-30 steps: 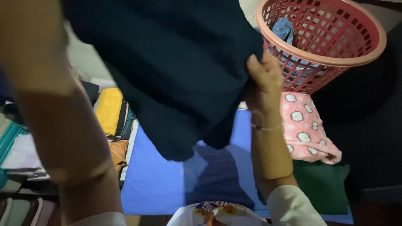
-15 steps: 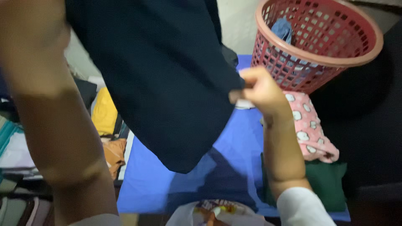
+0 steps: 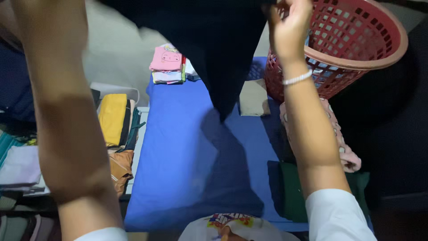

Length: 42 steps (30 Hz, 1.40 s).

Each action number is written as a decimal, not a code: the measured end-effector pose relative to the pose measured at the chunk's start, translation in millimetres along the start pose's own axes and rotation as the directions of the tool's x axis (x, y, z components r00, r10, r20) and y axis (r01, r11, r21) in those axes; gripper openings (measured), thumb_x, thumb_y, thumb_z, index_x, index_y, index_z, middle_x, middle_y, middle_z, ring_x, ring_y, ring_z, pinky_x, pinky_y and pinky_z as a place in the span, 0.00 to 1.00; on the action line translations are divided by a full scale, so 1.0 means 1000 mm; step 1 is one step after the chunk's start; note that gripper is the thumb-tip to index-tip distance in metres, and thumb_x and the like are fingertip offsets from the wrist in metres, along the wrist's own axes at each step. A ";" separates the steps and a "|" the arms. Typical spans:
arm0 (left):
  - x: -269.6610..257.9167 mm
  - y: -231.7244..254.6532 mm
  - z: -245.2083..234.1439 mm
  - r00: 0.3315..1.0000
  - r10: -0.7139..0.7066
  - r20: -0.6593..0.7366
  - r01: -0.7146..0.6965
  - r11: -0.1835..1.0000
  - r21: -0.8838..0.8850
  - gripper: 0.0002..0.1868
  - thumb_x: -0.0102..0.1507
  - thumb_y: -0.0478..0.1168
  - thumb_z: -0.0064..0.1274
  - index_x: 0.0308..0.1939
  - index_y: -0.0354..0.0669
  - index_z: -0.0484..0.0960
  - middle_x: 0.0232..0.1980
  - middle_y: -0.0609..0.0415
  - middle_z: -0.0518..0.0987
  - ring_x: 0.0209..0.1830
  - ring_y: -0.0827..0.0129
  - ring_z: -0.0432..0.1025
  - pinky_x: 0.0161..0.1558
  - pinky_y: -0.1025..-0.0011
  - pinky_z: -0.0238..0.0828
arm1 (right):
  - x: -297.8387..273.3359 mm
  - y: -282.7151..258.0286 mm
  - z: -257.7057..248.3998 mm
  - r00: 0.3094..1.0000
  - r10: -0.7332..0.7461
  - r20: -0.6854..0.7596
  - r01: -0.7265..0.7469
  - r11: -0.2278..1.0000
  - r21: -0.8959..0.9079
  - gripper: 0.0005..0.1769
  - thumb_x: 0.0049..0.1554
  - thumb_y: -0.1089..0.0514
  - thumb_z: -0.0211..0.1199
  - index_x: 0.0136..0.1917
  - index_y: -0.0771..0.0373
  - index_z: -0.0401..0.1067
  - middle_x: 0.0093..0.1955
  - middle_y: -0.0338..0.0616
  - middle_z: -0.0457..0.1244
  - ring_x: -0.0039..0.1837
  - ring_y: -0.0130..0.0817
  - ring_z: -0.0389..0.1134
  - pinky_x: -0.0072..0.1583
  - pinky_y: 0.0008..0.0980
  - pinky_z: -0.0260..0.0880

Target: The person folds several dark-colored pants on a blue-covered surface. They smooth and fold each pair, then place the folded items into a stack beside the work area. The person repeats this process for multiple pairs of pants.

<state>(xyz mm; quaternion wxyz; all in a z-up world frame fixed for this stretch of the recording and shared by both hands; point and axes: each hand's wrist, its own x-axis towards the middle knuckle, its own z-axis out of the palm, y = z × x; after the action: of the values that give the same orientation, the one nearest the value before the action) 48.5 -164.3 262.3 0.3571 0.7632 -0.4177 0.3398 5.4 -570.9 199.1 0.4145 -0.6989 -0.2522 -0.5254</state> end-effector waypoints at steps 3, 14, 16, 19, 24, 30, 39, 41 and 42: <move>-0.077 0.018 0.003 0.985 0.158 0.073 -0.141 0.969 -0.203 0.10 0.50 0.37 0.61 0.35 0.51 0.79 0.53 0.60 0.82 0.69 0.61 0.69 0.76 0.51 0.52 | -0.053 -0.032 -0.005 0.996 -0.019 0.084 0.032 0.987 -0.157 0.05 0.60 0.71 0.59 0.49 0.68 0.72 0.53 0.49 0.67 0.59 0.46 0.70 0.63 0.38 0.69; -0.407 0.062 0.029 0.699 -0.419 0.579 0.638 0.732 -0.240 0.11 0.43 0.26 0.56 0.28 0.40 0.79 0.59 0.54 0.84 0.72 0.50 0.65 0.71 0.52 0.54 | -0.306 -0.076 -0.026 0.486 0.161 0.859 -0.003 0.983 -0.183 0.25 0.40 0.64 0.65 0.54 0.64 0.74 0.59 0.60 0.65 0.61 0.59 0.66 0.57 0.50 0.65; -0.459 0.054 0.023 0.736 -0.485 0.473 0.618 0.766 -0.176 0.12 0.43 0.25 0.54 0.29 0.41 0.81 0.62 0.50 0.81 0.71 0.51 0.66 0.70 0.54 0.56 | -0.318 -0.050 -0.027 0.522 0.308 0.796 -0.129 0.950 -0.283 0.22 0.47 0.64 0.64 0.57 0.63 0.71 0.60 0.56 0.65 0.62 0.57 0.66 0.62 0.47 0.67; -0.520 0.053 0.023 0.639 -0.677 0.367 0.760 0.628 -0.165 0.13 0.51 0.26 0.49 0.35 0.43 0.84 0.70 0.46 0.77 0.60 0.56 0.74 0.58 0.59 0.67 | -0.333 0.002 -0.026 0.519 0.630 0.578 -0.401 0.777 -0.486 0.21 0.56 0.59 0.65 0.62 0.63 0.69 0.61 0.55 0.65 0.62 0.55 0.67 0.64 0.44 0.67; -0.524 0.084 0.057 0.117 -0.985 0.127 0.892 0.048 -0.449 0.30 0.63 0.47 0.54 0.69 0.47 0.66 0.60 0.37 0.77 0.53 0.59 0.72 0.50 0.61 0.69 | -0.332 0.105 -0.018 0.746 0.622 0.236 -0.386 0.694 -0.608 0.38 0.54 0.53 0.71 0.71 0.71 0.60 0.68 0.66 0.58 0.70 0.61 0.59 0.69 0.51 0.59; -0.492 0.109 0.065 0.185 -0.976 0.114 0.977 0.195 0.085 0.39 0.50 0.45 0.70 0.64 0.44 0.74 0.54 0.43 0.80 0.53 0.57 0.76 0.57 0.61 0.70 | -0.303 0.137 -0.007 0.777 0.587 0.227 -0.290 0.654 -0.698 0.43 0.53 0.52 0.74 0.74 0.72 0.60 0.68 0.64 0.59 0.71 0.60 0.57 0.69 0.51 0.58; -0.549 -0.004 -0.081 0.337 -0.909 -0.247 0.880 0.397 -0.261 0.41 0.51 0.27 0.63 0.69 0.42 0.68 0.58 0.48 0.75 0.57 0.65 0.71 0.61 0.68 0.69 | -0.294 0.079 0.026 -0.355 0.301 0.885 -0.796 0.399 -0.456 0.14 0.59 0.54 0.61 0.57 0.59 0.77 0.48 0.36 0.72 0.49 0.25 0.74 0.51 0.26 0.72; -0.554 -0.013 -0.089 0.291 -0.925 -0.245 0.882 0.359 -0.305 0.39 0.52 0.25 0.60 0.68 0.40 0.69 0.57 0.48 0.76 0.56 0.65 0.73 0.59 0.69 0.70 | -0.303 0.089 0.038 0.034 0.520 0.853 -0.769 0.559 -0.310 0.16 0.62 0.52 0.60 0.55 0.64 0.79 0.49 0.43 0.73 0.50 0.31 0.73 0.53 0.31 0.74; -0.551 -0.017 -0.087 0.286 -0.924 -0.255 0.874 0.360 -0.325 0.35 0.52 0.24 0.59 0.65 0.38 0.70 0.57 0.48 0.76 0.57 0.66 0.73 0.59 0.69 0.71 | -0.304 0.099 0.042 0.240 0.583 0.776 -0.721 0.643 -0.260 0.18 0.64 0.51 0.60 0.54 0.67 0.80 0.49 0.46 0.73 0.51 0.35 0.73 0.54 0.33 0.75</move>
<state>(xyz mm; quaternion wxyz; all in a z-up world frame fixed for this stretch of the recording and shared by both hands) -187.2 132.3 -147.7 0.6077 0.7545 0.1468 0.1999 7.6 -562.5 -123.6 0.4815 -0.8605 -0.1352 0.0973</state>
